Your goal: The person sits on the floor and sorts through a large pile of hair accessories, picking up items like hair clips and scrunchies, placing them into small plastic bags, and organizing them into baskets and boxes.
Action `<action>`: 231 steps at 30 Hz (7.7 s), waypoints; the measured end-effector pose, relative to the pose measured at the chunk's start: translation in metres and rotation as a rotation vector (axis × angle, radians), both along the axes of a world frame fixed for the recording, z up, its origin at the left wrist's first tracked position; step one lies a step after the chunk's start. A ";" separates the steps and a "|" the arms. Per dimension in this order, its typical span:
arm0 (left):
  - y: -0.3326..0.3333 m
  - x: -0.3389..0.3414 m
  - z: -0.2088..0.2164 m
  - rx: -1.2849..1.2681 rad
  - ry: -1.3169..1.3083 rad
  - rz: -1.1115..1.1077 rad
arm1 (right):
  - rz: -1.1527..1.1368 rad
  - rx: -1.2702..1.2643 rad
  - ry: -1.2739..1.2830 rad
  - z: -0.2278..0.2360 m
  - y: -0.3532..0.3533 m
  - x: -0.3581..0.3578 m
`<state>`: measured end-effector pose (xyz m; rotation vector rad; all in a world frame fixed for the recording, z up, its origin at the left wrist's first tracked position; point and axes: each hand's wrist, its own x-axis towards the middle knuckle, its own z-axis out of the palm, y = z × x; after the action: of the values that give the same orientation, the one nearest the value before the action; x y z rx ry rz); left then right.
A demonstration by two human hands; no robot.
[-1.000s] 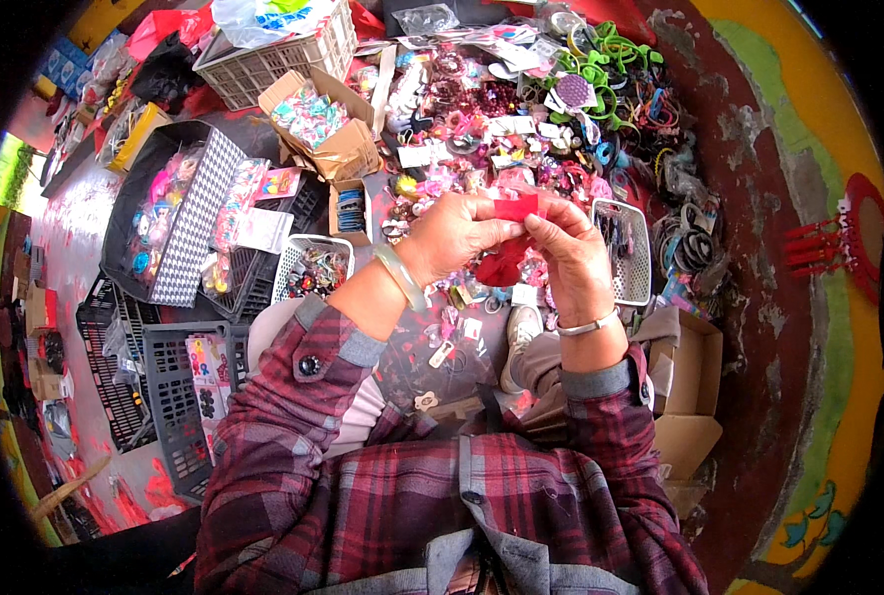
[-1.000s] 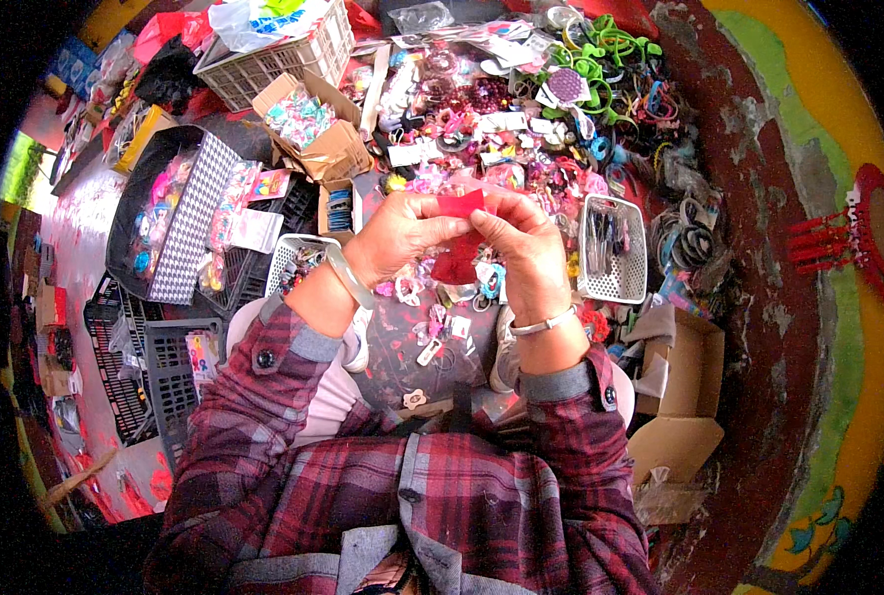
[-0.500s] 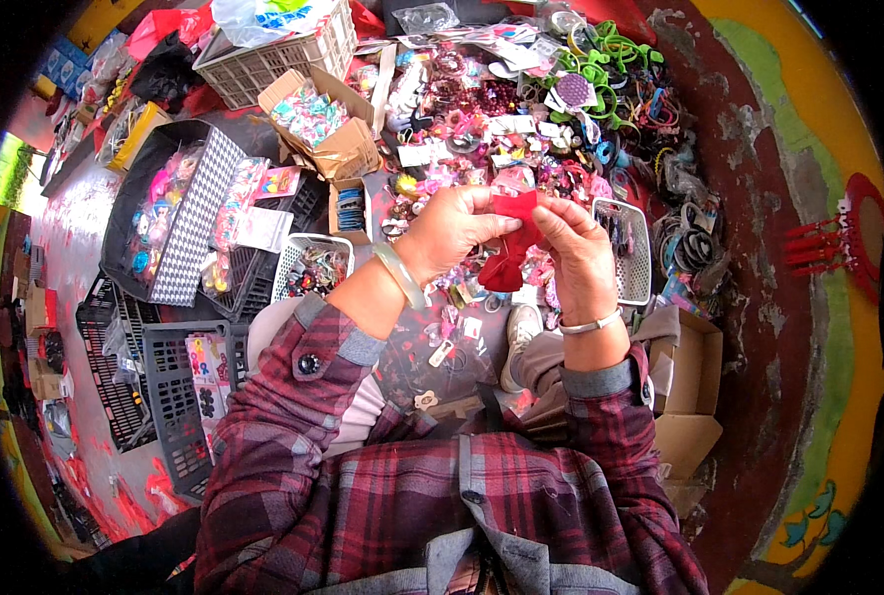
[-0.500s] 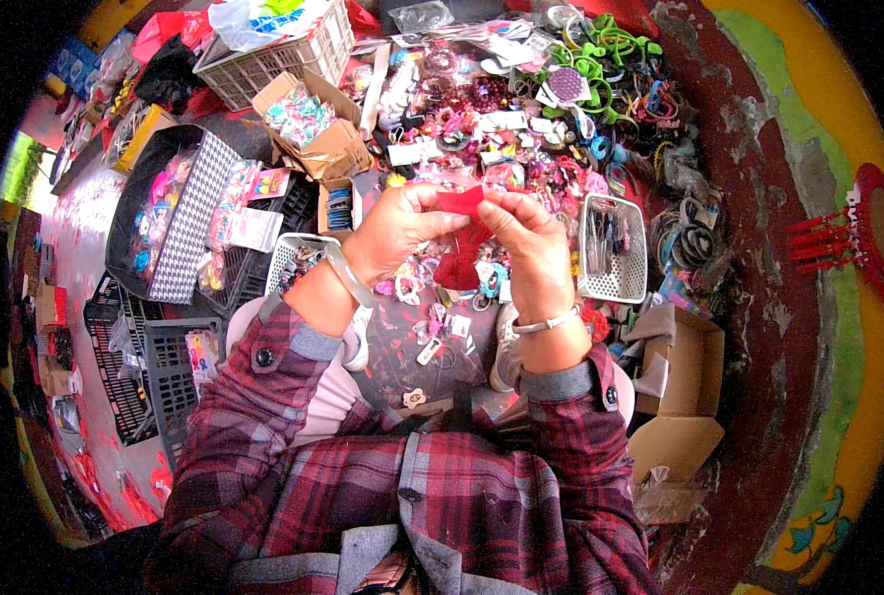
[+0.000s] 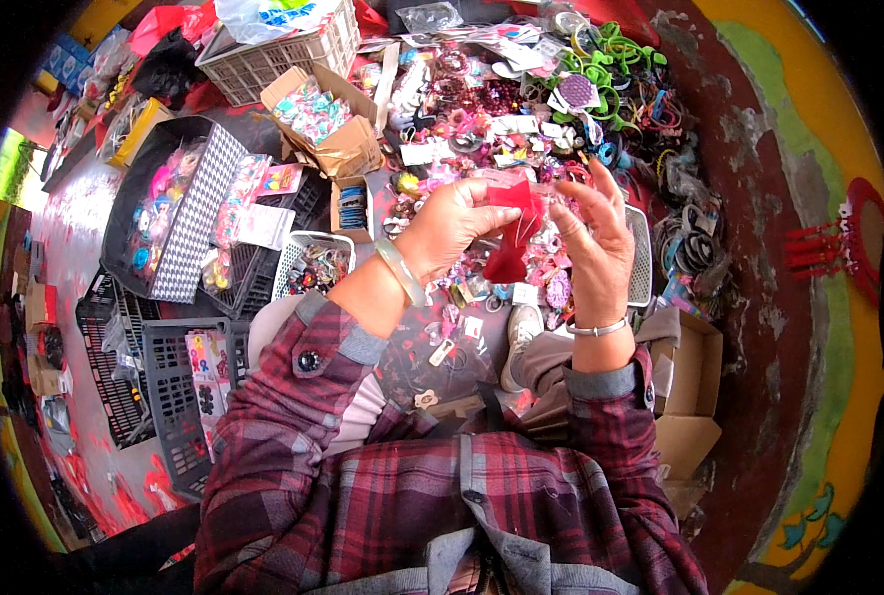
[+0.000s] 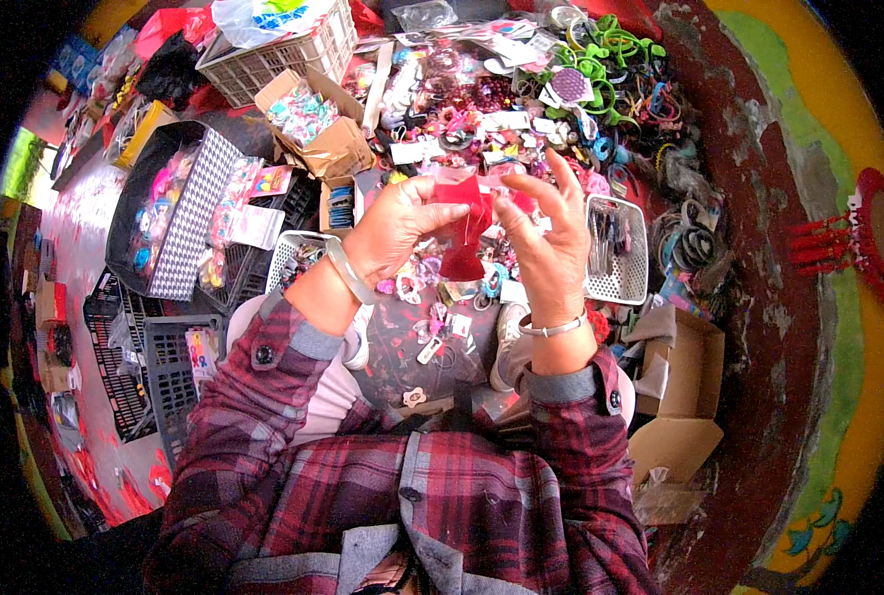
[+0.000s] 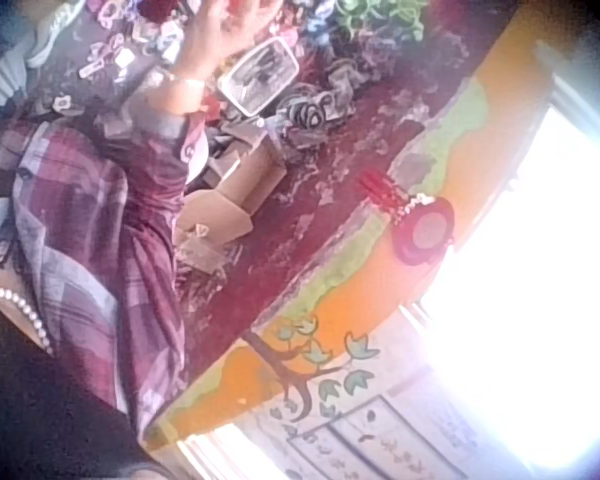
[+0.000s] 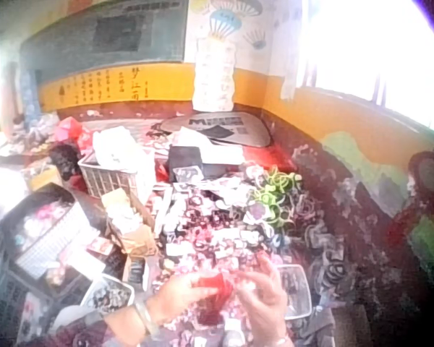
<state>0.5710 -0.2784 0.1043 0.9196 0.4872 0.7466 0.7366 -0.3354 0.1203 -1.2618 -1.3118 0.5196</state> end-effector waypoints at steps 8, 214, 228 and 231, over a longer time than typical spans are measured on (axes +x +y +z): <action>0.001 0.006 -0.015 0.203 0.053 0.014 | 0.012 -0.060 -0.174 -0.013 0.003 -0.001; -0.012 0.007 -0.015 0.712 0.478 0.147 | -0.241 0.242 -0.799 -0.002 0.001 -0.023; 0.012 -0.022 0.004 0.074 0.105 0.142 | -0.252 0.113 0.540 0.008 0.001 0.031; 0.020 -0.030 0.003 0.023 0.016 0.221 | -0.216 0.100 0.528 0.010 -0.003 0.041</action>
<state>0.5412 -0.2582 0.1070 0.9028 0.6016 0.9471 0.7776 -0.3380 0.1300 -1.0709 -0.7410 0.5761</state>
